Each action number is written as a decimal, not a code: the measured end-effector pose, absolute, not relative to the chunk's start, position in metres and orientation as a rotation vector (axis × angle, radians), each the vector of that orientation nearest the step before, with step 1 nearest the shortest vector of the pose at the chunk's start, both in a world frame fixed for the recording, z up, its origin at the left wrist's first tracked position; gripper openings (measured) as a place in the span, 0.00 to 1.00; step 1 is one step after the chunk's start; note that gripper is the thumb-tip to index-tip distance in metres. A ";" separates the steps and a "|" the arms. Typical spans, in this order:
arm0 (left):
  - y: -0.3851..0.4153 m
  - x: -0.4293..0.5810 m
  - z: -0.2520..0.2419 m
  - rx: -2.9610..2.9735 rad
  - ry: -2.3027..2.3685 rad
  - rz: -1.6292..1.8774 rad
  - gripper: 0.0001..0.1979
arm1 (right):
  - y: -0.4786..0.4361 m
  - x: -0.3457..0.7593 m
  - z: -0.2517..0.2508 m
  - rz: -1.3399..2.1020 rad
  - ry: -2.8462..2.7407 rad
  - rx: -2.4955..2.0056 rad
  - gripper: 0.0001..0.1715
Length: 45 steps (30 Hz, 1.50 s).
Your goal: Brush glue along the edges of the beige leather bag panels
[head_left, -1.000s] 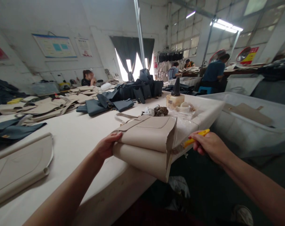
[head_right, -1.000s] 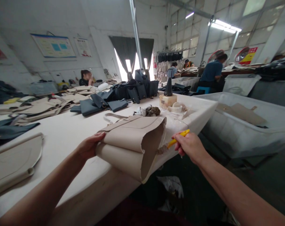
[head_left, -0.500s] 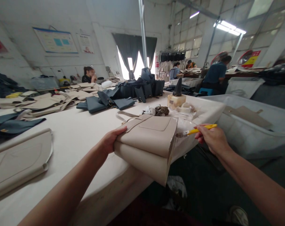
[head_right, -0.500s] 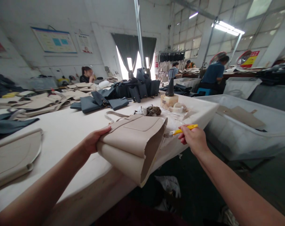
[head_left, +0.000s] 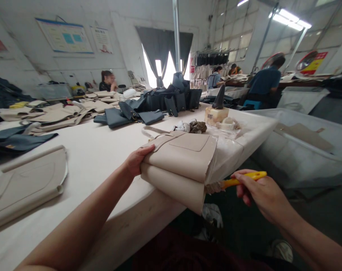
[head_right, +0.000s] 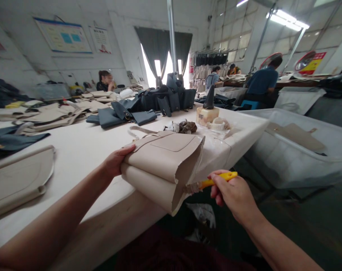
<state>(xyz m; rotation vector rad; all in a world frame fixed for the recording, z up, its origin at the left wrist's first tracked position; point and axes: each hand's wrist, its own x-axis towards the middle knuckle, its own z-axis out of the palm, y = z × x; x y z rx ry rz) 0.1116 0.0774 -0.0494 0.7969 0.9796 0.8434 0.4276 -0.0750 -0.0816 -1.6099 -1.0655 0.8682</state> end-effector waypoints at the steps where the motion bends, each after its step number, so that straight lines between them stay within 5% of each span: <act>1: 0.077 0.111 -0.050 0.796 0.983 0.846 0.15 | -0.070 0.431 -0.082 0.807 -1.075 -1.609 0.30; 13: 0.076 0.109 -0.048 0.804 0.992 0.835 0.10 | -0.052 0.448 -0.077 0.667 -1.043 -1.591 0.26; 22: 0.073 0.110 -0.042 0.898 1.042 0.860 0.08 | 0.029 0.476 -0.077 0.537 -0.924 -1.619 0.10; 27: 0.074 0.110 -0.044 0.909 1.032 0.876 0.08 | 0.001 0.466 -0.071 0.630 -0.999 -1.651 0.13; 35: 0.077 0.110 -0.048 0.877 0.991 0.897 0.07 | -0.068 0.431 -0.071 0.855 -1.083 -1.659 0.32; 45: 0.076 0.112 -0.049 0.889 1.014 0.884 0.10 | -0.071 0.434 -0.073 0.751 -1.028 -1.645 0.33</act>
